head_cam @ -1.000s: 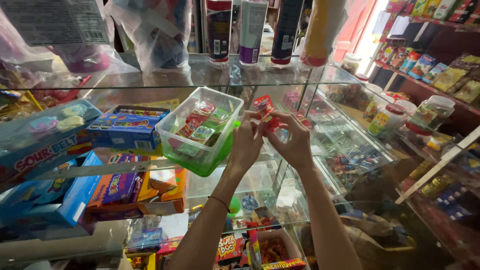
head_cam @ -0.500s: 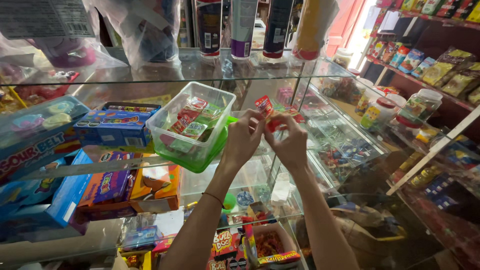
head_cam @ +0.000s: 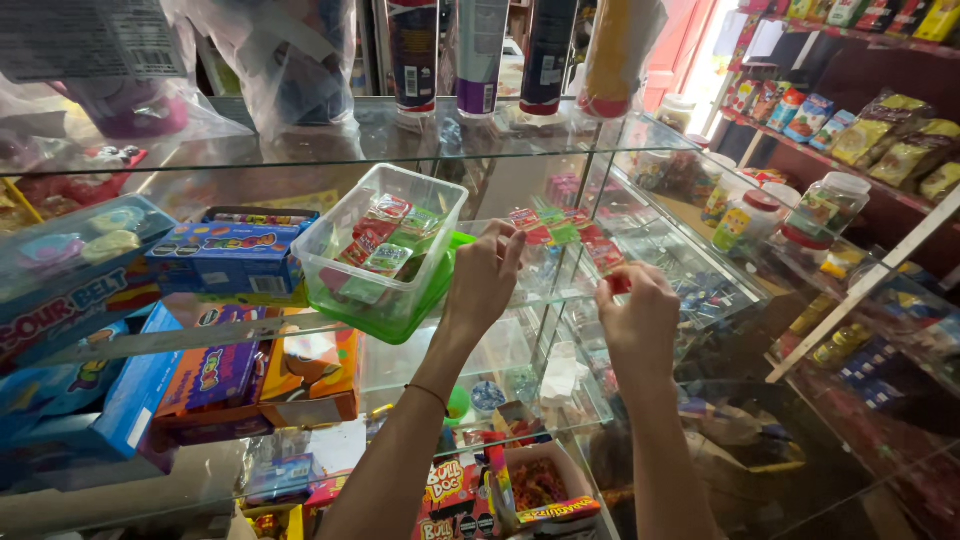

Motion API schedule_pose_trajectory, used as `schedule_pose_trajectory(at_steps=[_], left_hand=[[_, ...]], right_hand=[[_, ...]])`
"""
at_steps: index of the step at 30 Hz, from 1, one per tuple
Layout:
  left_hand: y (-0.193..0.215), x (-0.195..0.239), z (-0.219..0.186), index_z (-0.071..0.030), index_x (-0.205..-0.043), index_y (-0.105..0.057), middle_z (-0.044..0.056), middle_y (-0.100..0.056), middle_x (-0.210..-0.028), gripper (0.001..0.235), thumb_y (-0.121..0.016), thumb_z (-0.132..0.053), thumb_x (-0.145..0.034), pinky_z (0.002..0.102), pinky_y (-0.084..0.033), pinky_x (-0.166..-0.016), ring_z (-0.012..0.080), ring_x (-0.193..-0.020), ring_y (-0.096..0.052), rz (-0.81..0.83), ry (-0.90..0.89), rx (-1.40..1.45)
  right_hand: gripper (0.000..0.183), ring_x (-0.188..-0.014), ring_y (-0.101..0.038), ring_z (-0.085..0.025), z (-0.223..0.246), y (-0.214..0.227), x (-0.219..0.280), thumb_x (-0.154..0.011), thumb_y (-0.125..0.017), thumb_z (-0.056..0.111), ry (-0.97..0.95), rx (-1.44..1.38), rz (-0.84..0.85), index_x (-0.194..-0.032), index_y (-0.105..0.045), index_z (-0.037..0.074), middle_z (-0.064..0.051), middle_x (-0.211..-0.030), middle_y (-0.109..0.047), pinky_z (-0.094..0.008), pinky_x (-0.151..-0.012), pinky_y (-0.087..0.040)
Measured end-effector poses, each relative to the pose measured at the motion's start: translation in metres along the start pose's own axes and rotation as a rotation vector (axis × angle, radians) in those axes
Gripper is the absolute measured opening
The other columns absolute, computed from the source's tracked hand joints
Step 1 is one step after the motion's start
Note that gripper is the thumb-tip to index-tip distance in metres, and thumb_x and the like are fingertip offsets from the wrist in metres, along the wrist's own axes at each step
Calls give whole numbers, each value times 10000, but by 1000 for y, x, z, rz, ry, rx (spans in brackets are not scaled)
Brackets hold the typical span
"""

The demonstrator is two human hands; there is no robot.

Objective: The person sorts small individual candies by hand into a plastic container and then moves them from the container into another small plastic bag.

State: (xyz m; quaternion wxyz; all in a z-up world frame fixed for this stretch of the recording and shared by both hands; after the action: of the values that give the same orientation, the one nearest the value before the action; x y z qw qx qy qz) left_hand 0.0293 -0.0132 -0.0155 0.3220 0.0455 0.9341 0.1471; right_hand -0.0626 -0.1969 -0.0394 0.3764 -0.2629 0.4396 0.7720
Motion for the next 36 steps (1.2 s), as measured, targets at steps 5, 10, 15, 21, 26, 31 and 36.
schedule_pose_trajectory(at_steps=[5, 10, 15, 21, 26, 31, 36], left_hand=[[3, 2, -5, -116, -1041, -678, 102, -728, -690, 289, -555, -376, -1023, 377, -580, -642, 260, -699, -762, 13, 2, 12], [5, 1, 0, -129, -1036, -684, 86, -728, -687, 284, -560, -384, -1017, 378, -582, -644, 249, -704, -765, 15, 31, 12], [4, 0, 2, -131, -1029, -686, 91, -723, -696, 278, -557, -377, -1019, 383, -586, -669, 259, -720, -763, 21, 33, 20], [4, -2, 7, -125, -1000, -676, 108, -728, -691, 307, -543, -400, -1018, 438, -585, -677, 303, -755, -766, 22, 10, -10], [-6, -13, 34, -122, -916, -678, 108, -724, -690, 256, -546, -337, -960, 452, -582, -676, 299, -779, -763, 44, 63, -128], [43, 4, -50, 18, -1083, -733, 264, -757, -887, 261, -583, -134, -932, 562, -566, -840, 454, -932, -732, 137, -118, -448], [32, 12, -11, -21, -1195, -703, 182, -748, -1128, 371, -508, -197, -933, 507, -520, -1013, 382, -1151, -669, 215, -2, -327]], right_hand=[[109, -944, -716, -293, -19, -18, -6, -892, -754, 187, 67, 108, -37, -962, -765, 104, -105, -969, -731, -409, -846, -566], [197, -1085, -678, -251, -12, -28, -3, -909, -741, 222, 41, 248, -49, -1065, -798, 116, -77, -1119, -751, -369, -906, -555], [233, -1093, -622, -215, -10, -32, -2, -869, -786, 291, 93, 391, -138, -1060, -810, 160, -26, -1129, -744, -335, -916, -537], [215, -1091, -594, -220, 41, -5, -16, -1014, -685, 229, 93, 157, -45, -1181, -743, 106, -105, -1202, -693, -337, -971, -434], [143, -1052, -692, -277, 113, -15, -58, -934, -776, 218, 448, -269, 53, -1071, -790, 181, -39, -1098, -747, -388, -940, -516], [140, -922, -740, -371, 184, -70, -87, -893, -757, 213, 696, -426, 471, -1020, -784, 160, -122, -944, -780, -438, -839, -578], [468, -1093, -705, -406, 210, -142, -107, -786, -590, 33, 753, -78, 889, -1200, -711, 214, -148, -1128, -742, -500, -995, -546]])
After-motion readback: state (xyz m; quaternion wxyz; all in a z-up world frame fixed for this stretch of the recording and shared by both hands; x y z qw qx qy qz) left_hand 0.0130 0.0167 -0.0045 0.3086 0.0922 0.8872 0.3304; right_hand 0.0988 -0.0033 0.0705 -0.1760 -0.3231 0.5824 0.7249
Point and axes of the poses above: each hand's wrist, its own x-axis away from the middle knuckle, its own y-axis out of the back of the hand, z = x × y, the point moved 1 cm from there along -x, towards the middle knuckle
